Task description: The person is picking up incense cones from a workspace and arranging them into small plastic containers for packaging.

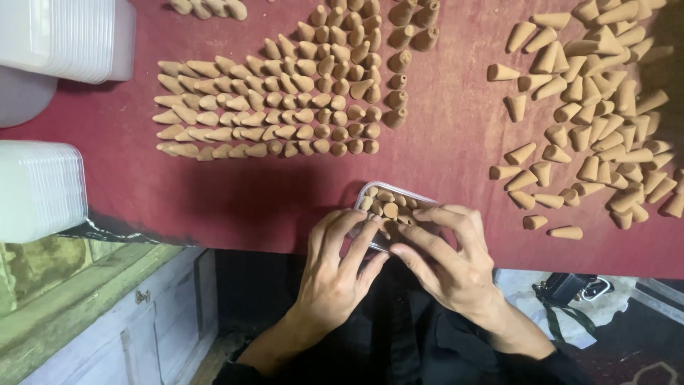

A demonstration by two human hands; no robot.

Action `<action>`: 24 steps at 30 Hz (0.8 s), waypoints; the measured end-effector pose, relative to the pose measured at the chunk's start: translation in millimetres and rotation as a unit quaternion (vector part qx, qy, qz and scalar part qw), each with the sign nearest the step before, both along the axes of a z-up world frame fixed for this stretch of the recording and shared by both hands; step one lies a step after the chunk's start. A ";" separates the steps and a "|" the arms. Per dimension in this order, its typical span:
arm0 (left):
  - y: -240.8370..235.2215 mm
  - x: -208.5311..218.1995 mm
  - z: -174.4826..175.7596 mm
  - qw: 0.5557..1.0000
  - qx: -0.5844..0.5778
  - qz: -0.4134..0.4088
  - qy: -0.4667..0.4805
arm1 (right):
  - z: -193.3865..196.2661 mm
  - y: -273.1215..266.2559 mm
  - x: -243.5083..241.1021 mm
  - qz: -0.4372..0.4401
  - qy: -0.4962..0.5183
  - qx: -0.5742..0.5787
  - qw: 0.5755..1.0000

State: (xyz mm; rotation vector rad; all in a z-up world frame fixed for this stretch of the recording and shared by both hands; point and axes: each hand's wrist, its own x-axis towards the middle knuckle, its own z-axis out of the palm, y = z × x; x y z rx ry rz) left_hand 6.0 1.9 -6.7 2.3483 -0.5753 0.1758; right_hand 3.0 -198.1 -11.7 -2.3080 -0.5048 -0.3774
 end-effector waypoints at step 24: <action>-149.7 16.1 12.6 0.962 -0.125 -0.243 -0.004 | 2.6 -110.7 -63.2 -0.402 0.005 0.054 0.914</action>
